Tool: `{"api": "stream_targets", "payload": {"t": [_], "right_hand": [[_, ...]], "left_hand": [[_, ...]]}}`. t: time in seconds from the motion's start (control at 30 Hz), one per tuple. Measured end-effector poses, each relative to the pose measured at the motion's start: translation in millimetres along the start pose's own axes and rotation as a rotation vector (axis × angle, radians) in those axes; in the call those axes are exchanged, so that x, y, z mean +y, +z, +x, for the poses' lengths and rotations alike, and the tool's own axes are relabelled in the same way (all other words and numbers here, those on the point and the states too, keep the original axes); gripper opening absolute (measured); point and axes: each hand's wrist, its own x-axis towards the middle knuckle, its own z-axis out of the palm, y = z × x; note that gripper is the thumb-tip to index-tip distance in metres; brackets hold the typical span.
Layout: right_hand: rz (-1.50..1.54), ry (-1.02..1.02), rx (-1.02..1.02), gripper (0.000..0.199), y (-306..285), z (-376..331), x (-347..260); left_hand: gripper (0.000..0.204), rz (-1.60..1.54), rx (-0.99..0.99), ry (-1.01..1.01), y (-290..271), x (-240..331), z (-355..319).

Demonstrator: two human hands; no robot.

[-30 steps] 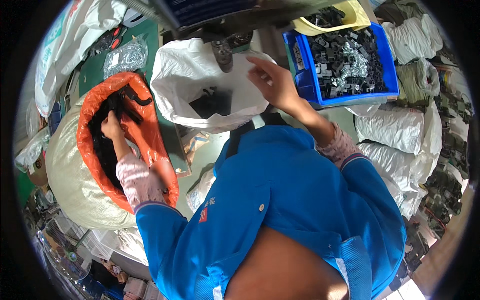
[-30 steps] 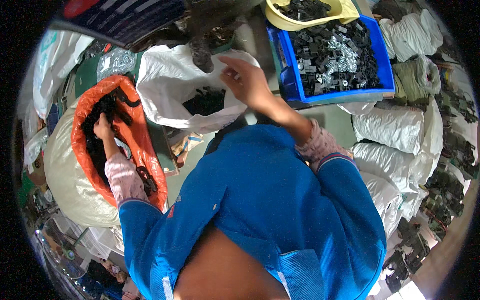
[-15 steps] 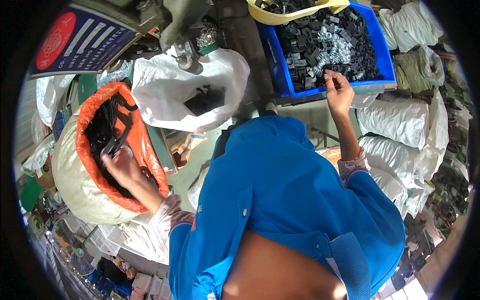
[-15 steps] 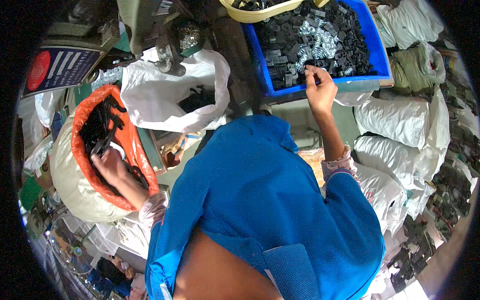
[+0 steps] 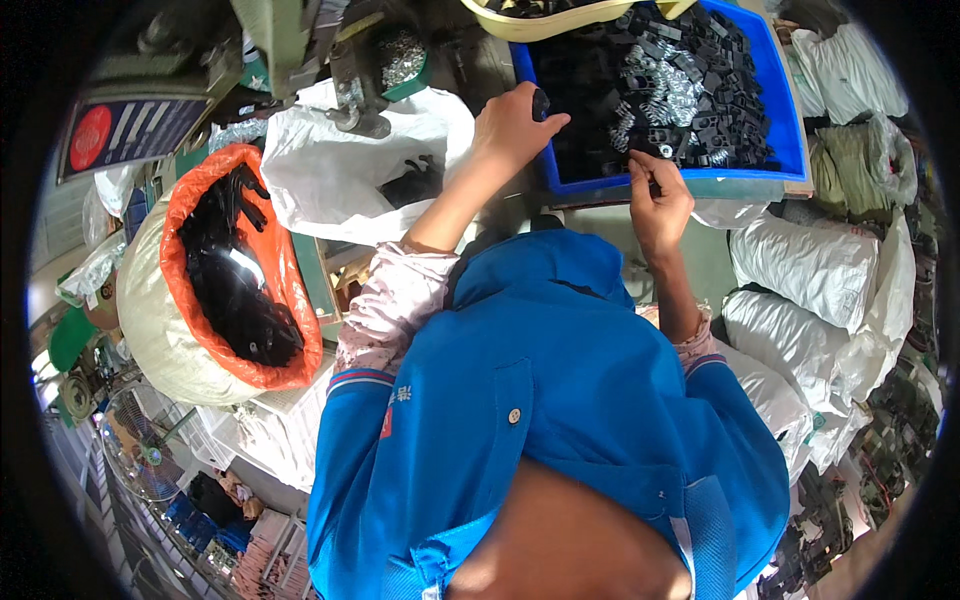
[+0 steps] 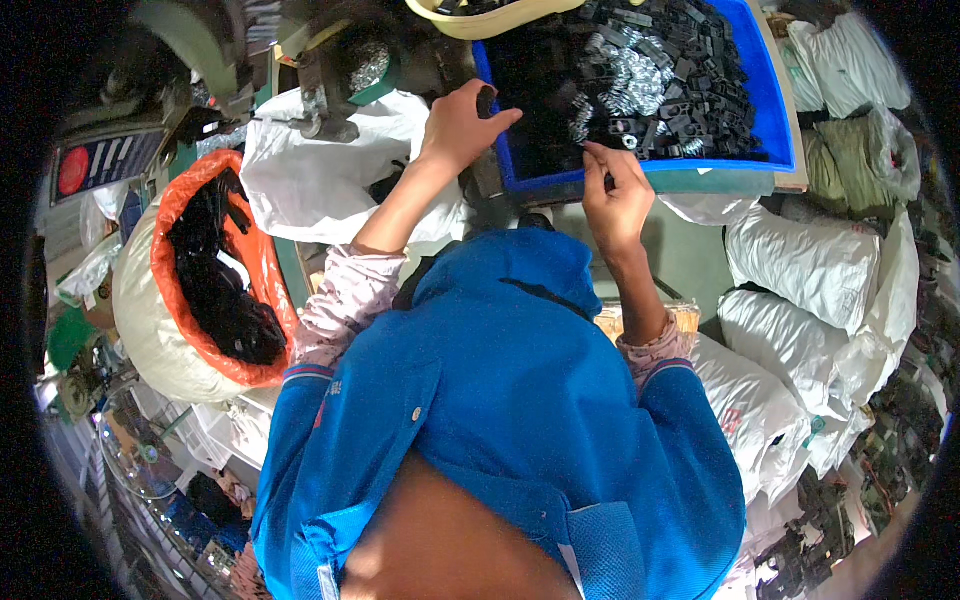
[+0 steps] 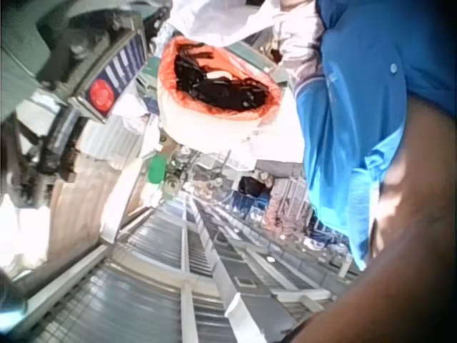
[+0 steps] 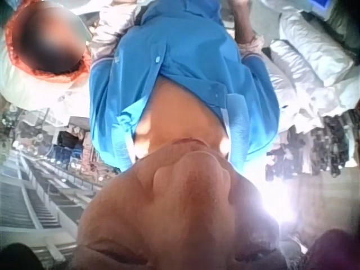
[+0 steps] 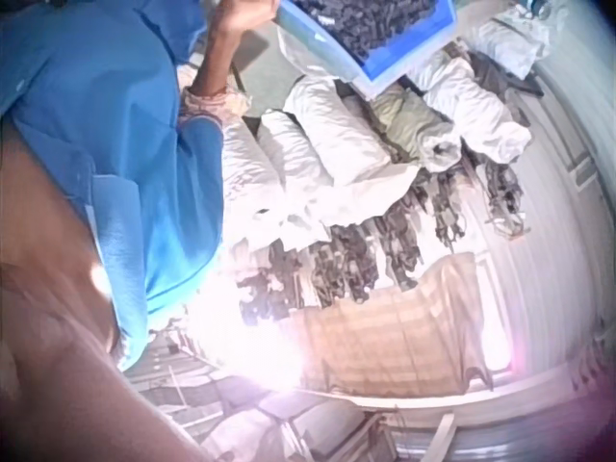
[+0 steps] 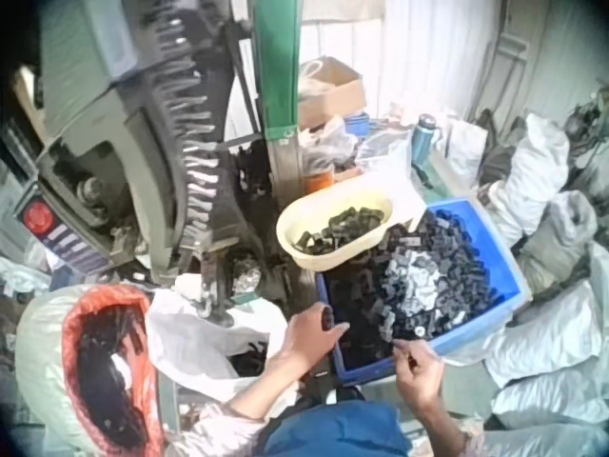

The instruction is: The person picks small black plastic components from a blue bin and a white sack, then uses a handheld press tool to attach metal springs to the components. The finished assemblies are placed into a yellow tray on the workbench.

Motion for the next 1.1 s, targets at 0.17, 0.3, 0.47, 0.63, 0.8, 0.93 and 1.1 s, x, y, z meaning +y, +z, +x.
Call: {"api": "stream_targets", "payload": {"t": [0.17,0.3,0.47,0.63,0.8,0.93,1.1], "right_hand": [[-0.010,-0.070,0.074,0.013,0.7,19.5,1.9],[-0.140,-0.133,0.085,0.014,15.5,44.6,10.5],[-0.388,-0.166,0.075,0.016,34.4,58.7,11.9],[-0.137,-0.015,-0.021,0.015,27.8,65.3,15.9],[0.346,0.204,-0.054,0.008,12.4,61.3,6.1],[0.695,0.266,-0.270,0.017,15.9,44.1,-35.6],[0.671,-0.017,-0.258,0.013,40.0,32.2,-57.4]], "left_hand": [[0.032,-0.116,0.055,-0.031,15.1,3.3,5.2],[0.025,-0.247,0.183,0.185,19.2,-5.0,-7.9],[0.015,-0.936,0.100,-0.032,8.6,-2.7,-15.5],[0.015,-1.500,-0.071,-0.295,-8.9,-3.6,-21.7],[0.015,-1.894,-0.241,-0.475,-7.5,-23.4,-18.0],[0.020,-1.855,-0.198,-0.574,-11.8,-11.6,-23.6],[0.021,-1.911,-0.196,-0.537,-13.7,-14.1,-35.3]]}}
